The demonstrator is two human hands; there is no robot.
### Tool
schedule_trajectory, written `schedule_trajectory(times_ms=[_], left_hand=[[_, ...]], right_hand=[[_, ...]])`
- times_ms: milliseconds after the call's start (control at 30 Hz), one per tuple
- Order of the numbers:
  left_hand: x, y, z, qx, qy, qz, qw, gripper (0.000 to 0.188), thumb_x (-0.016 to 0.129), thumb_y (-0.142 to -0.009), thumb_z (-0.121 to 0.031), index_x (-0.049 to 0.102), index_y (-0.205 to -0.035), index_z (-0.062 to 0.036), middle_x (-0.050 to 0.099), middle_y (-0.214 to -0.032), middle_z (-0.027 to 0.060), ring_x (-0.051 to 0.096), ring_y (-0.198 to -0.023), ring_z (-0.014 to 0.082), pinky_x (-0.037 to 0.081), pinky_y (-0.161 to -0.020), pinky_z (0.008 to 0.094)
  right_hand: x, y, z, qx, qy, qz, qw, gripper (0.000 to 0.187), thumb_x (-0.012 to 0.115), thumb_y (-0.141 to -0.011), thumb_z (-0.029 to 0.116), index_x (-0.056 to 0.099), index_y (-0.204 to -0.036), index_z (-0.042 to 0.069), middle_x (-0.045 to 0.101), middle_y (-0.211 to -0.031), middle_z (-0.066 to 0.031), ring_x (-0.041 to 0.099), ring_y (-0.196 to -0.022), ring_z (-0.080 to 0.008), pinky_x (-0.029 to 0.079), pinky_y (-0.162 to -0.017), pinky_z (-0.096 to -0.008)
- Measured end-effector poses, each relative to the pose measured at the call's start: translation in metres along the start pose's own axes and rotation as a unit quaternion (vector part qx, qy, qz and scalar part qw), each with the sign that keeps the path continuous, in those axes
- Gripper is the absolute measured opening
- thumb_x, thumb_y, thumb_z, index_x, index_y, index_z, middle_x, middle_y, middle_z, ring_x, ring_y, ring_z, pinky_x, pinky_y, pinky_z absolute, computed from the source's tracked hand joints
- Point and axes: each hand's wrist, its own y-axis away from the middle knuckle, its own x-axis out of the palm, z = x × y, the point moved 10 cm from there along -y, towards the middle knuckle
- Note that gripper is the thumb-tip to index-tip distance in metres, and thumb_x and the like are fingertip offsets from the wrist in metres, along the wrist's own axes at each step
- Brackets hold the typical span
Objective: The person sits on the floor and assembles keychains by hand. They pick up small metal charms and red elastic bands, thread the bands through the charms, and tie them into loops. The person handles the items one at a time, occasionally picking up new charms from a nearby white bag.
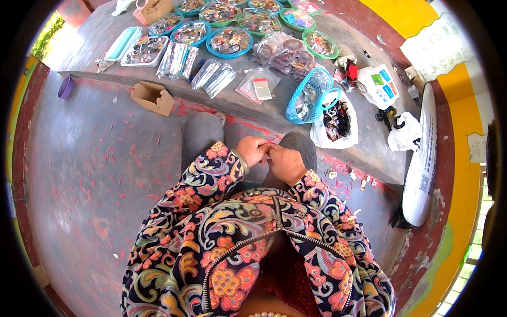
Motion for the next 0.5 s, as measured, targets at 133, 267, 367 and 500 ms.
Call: schedule_trajectory(times_ms=[133,267,367,500], left_hand=[[0.002,0.002,-0.015,0.083,-0.071,-0.009,0.994,0.022,0.055,-0.081,-0.020,0.064,-0.082,-0.0009,0.059,-0.063,0.0148,0.059,-0.058,0.0230,0.045,-0.054,0.0302],[0.006,0.001,-0.016,0.151,-0.060,-0.016,0.987,0.023,0.051,-0.083,-0.022,0.065,-0.083,-0.0039,0.059,-0.061,0.0136,0.060,-0.055,0.0229,0.045,-0.053,0.0315],[0.008,0.001,-0.019,0.140,-0.075,0.007,0.987,0.026,0.051,-0.084,-0.026,0.065,-0.086,-0.0038,0.061,-0.061,0.0122,0.060,-0.055,0.0208,0.045,-0.053,0.0310],[0.000,0.000,-0.013,0.092,0.050,-0.004,0.995,0.029,0.057,-0.083,-0.026,0.062,-0.091,0.0023,0.064,-0.077,0.0122,0.060,-0.071,0.0146,0.046,-0.057,0.0288]], right_hand=[[0.021,0.000,-0.010,0.039,0.042,0.108,0.992,0.017,0.055,-0.073,0.017,0.059,-0.080,0.002,0.060,-0.071,-0.0145,0.060,-0.066,-0.0309,0.047,-0.056,-0.0398],[0.023,0.003,-0.007,0.039,0.047,0.175,0.983,0.021,0.055,-0.074,0.021,0.060,-0.081,0.001,0.061,-0.071,-0.0168,0.060,-0.068,-0.0319,0.048,-0.059,-0.0414],[0.027,0.005,-0.016,0.063,0.042,0.156,0.985,0.021,0.054,-0.075,0.022,0.061,-0.076,0.002,0.060,-0.069,-0.0172,0.060,-0.069,-0.0335,0.047,-0.061,-0.0431],[0.008,0.006,-0.050,0.169,-0.144,0.046,0.974,0.025,0.057,-0.075,0.025,0.063,-0.073,0.001,0.060,-0.066,-0.0153,0.060,-0.061,-0.0275,0.046,-0.055,-0.0382]])
